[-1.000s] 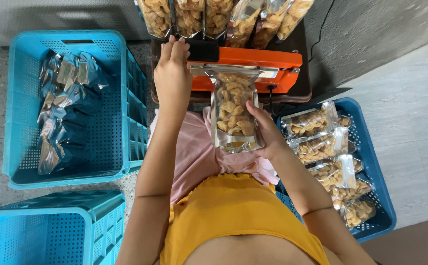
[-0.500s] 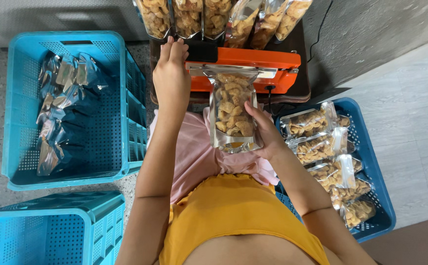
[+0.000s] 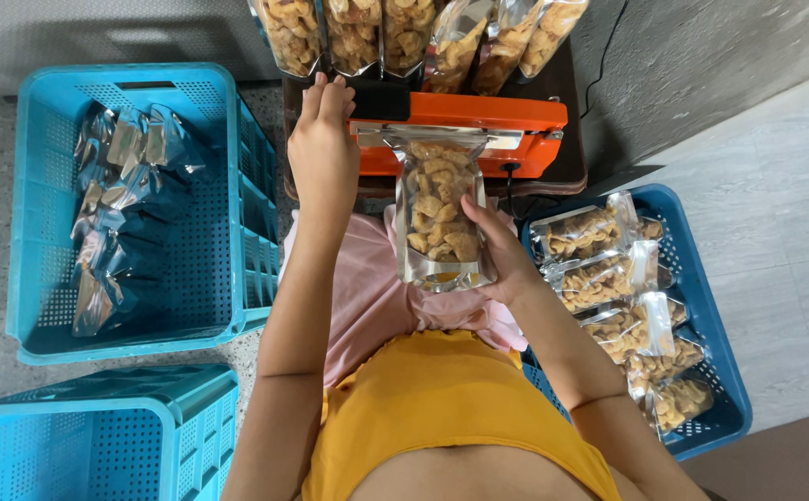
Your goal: The person places snacks into clear plastic bags and uses a pink cloth to wipe the edges. They then use an orange heat sealer to seal the bags and place the finished packages into a blue basket.
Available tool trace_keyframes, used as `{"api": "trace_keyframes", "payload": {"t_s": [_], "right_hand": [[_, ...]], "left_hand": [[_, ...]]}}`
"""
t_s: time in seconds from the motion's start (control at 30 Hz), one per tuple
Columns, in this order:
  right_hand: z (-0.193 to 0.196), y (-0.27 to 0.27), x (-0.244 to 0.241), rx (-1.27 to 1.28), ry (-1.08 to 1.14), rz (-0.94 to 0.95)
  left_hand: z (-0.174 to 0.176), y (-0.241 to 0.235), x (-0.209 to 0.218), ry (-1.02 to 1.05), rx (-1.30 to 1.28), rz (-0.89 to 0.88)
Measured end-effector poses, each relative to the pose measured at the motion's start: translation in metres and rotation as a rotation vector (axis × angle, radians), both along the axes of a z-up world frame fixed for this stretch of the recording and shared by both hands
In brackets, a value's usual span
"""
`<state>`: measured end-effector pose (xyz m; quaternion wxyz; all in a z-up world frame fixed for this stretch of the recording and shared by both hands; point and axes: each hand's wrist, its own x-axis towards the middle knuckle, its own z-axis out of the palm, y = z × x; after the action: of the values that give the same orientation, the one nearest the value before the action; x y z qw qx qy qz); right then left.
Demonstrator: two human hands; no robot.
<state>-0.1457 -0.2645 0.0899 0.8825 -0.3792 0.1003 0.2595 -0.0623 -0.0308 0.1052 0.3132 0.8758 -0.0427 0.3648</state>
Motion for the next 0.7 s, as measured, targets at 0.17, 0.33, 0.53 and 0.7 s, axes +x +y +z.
{"api": "trace_keyframes", "payload": {"t_s": [0.17, 0.33, 0.53, 0.7], "right_hand": [[0.008, 0.007, -0.002, -0.041, -0.110, -0.070], [0.011, 0.014, -0.005, -0.250, -0.324, -0.103], [-0.014, 0.005, 0.002, -0.616, -0.677, -0.024], [-0.022, 0.003, 0.001, -0.751, -0.646, -0.012]], "left_hand": [[0.000, 0.000, 0.001, 0.012, -0.009, 0.006], [-0.001, 0.000, 0.000, -0.007, 0.008, 0.009], [-0.002, 0.002, 0.000, 0.007, -0.001, 0.005], [0.015, 0.003, -0.002, 0.030, 0.053, -0.013]]}}
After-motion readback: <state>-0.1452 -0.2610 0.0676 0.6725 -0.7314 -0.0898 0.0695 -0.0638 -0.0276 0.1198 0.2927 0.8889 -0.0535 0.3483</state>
